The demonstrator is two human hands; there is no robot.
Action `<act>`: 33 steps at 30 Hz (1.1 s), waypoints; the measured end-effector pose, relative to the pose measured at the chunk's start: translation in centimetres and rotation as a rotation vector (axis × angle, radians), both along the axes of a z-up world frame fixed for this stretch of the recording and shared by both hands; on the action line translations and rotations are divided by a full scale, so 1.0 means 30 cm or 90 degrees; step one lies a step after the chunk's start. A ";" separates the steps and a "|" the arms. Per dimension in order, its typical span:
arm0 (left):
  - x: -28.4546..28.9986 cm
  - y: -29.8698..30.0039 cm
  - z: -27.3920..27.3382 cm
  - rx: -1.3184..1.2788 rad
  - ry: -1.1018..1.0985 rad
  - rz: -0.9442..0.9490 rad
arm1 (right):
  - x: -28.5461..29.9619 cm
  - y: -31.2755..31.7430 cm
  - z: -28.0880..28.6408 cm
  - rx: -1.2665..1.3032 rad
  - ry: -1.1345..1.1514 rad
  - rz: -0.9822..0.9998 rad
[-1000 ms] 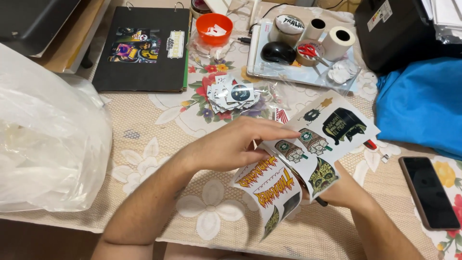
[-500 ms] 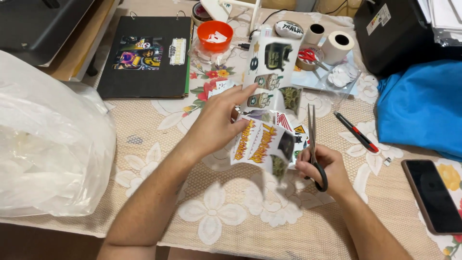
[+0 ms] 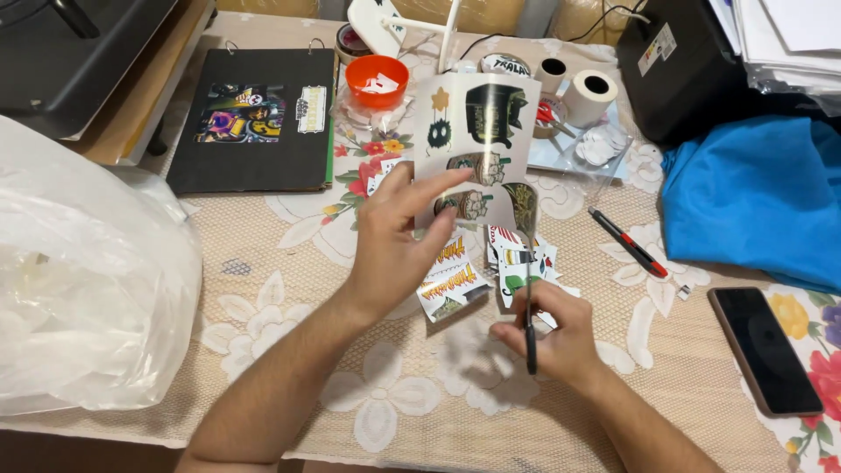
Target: Using scissors to manually cut out individual stickers from a printed sheet of paper.
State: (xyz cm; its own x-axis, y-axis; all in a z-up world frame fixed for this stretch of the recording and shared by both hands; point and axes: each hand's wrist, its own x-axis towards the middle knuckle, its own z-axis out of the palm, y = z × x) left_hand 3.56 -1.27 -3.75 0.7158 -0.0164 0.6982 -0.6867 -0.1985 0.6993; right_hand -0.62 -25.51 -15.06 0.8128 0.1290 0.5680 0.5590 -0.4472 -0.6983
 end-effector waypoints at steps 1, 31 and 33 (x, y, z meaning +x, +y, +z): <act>-0.015 0.000 0.012 0.022 -0.020 -0.006 | -0.010 0.017 0.026 -0.001 -0.001 0.024; -0.099 0.029 0.103 -0.091 0.103 -0.211 | 0.000 0.188 0.364 0.555 -0.002 0.072; -0.102 0.032 0.110 -0.040 0.095 -0.211 | -0.008 0.186 0.335 0.555 0.006 0.082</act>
State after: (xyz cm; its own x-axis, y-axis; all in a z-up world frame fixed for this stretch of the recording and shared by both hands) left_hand 0.49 -0.31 -0.44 0.7724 -0.2252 0.5939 -0.5966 0.0636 0.8000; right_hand -0.87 -19.92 -5.00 0.8271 -0.2557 0.5005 0.5606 0.3130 -0.7666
